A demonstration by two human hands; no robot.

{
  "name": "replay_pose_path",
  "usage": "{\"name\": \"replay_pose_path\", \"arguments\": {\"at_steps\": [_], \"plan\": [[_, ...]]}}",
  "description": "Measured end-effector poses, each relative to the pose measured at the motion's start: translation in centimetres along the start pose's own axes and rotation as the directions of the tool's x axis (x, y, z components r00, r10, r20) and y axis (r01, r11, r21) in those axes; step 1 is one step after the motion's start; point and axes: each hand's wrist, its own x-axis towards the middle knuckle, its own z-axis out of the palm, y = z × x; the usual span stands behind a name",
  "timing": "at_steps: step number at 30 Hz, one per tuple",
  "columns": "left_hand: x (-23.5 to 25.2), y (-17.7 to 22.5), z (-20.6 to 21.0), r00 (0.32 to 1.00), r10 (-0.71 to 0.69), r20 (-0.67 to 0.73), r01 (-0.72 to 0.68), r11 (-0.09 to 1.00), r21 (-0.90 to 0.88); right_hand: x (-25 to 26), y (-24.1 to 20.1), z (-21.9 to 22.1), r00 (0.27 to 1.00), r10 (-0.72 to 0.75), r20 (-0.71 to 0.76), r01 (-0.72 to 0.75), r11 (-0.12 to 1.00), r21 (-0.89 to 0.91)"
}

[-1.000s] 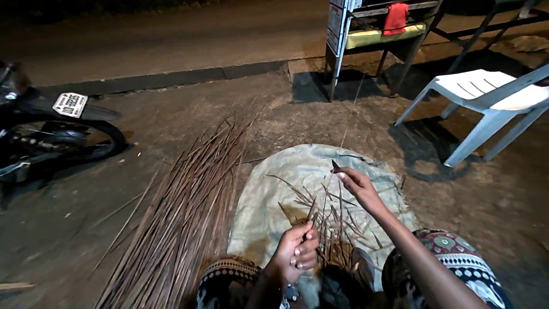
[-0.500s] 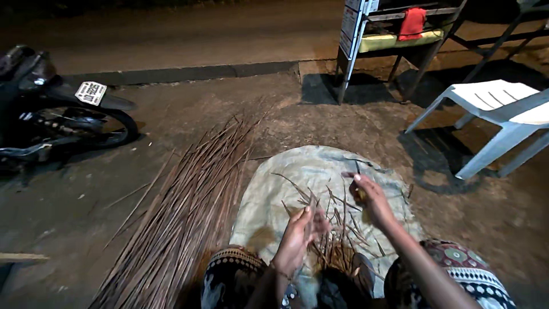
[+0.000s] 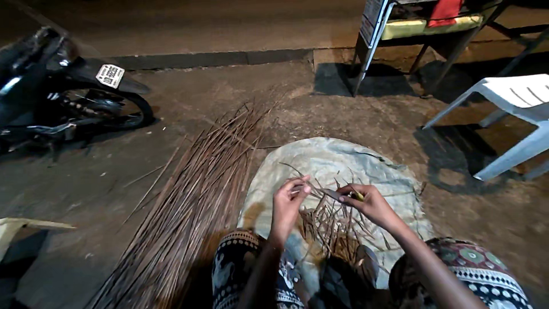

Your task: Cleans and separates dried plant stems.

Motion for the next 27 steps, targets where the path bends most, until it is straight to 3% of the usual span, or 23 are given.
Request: {"name": "replay_pose_path", "arguments": {"at_steps": [2, 7, 12, 16, 20, 24, 27], "plan": [[0.1, 0.0, -0.5, 0.992, 0.129, 0.012, -0.13, 0.983, 0.132, 0.2, 0.2, -1.1, 0.999, -0.043, -0.033, 0.041, 0.997, -0.064], [-0.7, -0.3, 0.5, 0.99, 0.138, 0.032, -0.14, 0.982, 0.125, 0.5, 0.8, -1.4, 0.977, -0.149, -0.152, 0.116, 0.971, -0.207], [-0.8, -0.1, 1.4, 0.994, 0.061, -0.091, -0.069, 0.994, -0.087, 0.3, 0.1, 0.8, 0.856, -0.357, -0.374, 0.251, 0.919, -0.304], [-0.7, 0.0, 1.7, 0.989, -0.02, -0.146, -0.008, 0.983, -0.184, -0.6, -0.9, 3.1, 0.936, -0.243, -0.255, 0.173, 0.948, -0.266], [-1.0, -0.2, 2.1, 0.988, -0.033, -0.148, 0.007, 0.984, -0.176, -1.3, -2.5, 4.6, 0.993, -0.102, -0.064, 0.068, 0.915, -0.399], [-1.4, -0.3, 2.6, 0.991, -0.033, -0.128, 0.009, 0.984, -0.178, -1.3, -4.0, 4.9, 0.994, 0.104, -0.028, -0.103, 0.854, -0.51], [-1.6, -0.2, 2.8, 0.993, -0.045, -0.112, 0.026, 0.986, -0.167, -1.2, -4.1, 5.0, 0.991, 0.122, -0.054, -0.131, 0.801, -0.584]]}}
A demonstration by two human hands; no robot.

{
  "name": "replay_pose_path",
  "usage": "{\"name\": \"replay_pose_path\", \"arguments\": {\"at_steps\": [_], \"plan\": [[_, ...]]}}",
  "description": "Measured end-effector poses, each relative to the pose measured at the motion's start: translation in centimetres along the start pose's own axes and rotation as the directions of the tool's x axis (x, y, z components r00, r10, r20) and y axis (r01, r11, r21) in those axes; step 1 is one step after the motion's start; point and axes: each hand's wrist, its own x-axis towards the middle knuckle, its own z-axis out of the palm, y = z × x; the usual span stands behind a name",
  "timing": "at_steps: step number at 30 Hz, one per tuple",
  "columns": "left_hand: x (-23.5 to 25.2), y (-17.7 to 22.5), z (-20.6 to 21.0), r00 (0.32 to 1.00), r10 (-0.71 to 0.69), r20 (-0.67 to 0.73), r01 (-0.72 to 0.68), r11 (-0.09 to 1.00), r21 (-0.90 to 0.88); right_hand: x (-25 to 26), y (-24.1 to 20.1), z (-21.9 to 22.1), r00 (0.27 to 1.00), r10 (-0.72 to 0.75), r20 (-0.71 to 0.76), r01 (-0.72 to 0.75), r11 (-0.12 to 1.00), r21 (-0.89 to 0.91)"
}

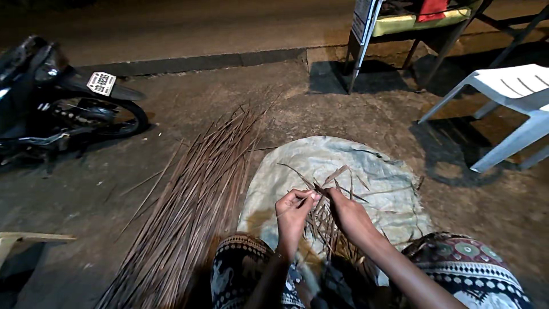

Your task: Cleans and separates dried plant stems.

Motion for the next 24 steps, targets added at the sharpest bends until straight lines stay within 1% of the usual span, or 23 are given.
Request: {"name": "replay_pose_path", "arguments": {"at_steps": [3, 4, 6, 8, 10, 12, 15, 16, 18, 22, 24], "plan": [[-0.1, -0.2, -0.1, 0.999, 0.018, 0.031, -0.019, 1.0, 0.02, 0.7, 0.6, 0.3, 0.999, 0.04, 0.004, -0.039, 0.995, -0.095], [-0.1, -0.5, -0.1, 0.998, 0.047, 0.043, -0.048, 0.999, 0.026, 1.1, 0.8, 0.3, 0.997, 0.074, 0.031, -0.07, 0.99, -0.119], [-0.2, -0.7, -0.3, 0.993, 0.099, 0.069, -0.103, 0.994, 0.048, 2.1, 1.2, -0.2, 0.973, 0.19, 0.13, -0.169, 0.973, -0.158], [-0.4, -0.7, -0.4, 0.989, 0.115, 0.095, -0.123, 0.988, 0.09, 3.2, 2.3, -0.3, 0.953, 0.26, 0.156, -0.231, 0.956, -0.18], [-0.5, -0.9, -0.5, 0.983, 0.138, 0.12, -0.154, 0.98, 0.128, 4.1, 3.5, -0.2, 0.923, 0.323, 0.212, -0.288, 0.941, -0.18], [-0.4, -1.5, -0.8, 0.966, 0.193, 0.172, -0.228, 0.949, 0.219, 4.6, 4.7, 0.2, 0.902, 0.343, 0.263, -0.311, 0.938, -0.156], [-0.4, -2.6, -1.2, 0.925, 0.279, 0.258, -0.361, 0.86, 0.361, 4.9, 5.9, 1.2, 0.889, 0.316, 0.332, -0.278, 0.948, -0.157], [-0.5, -2.7, -1.4, 0.92, 0.274, 0.28, -0.371, 0.839, 0.397, 5.0, 6.4, 1.5, 0.886, 0.305, 0.349, -0.259, 0.95, -0.172], [-0.8, -2.6, -1.5, 0.923, 0.219, 0.316, -0.353, 0.811, 0.467, 5.1, 7.4, 2.2, 0.876, 0.283, 0.391, -0.222, 0.956, -0.193], [-1.4, -2.7, -1.5, 0.922, 0.127, 0.365, -0.332, 0.745, 0.578, 5.3, 8.6, 2.9, 0.83, 0.274, 0.485, -0.188, 0.957, -0.22], [-1.6, -2.6, -1.6, 0.929, 0.096, 0.356, -0.299, 0.761, 0.576, 5.3, 8.9, 3.1, 0.812, 0.291, 0.506, -0.189, 0.951, -0.242]]}}
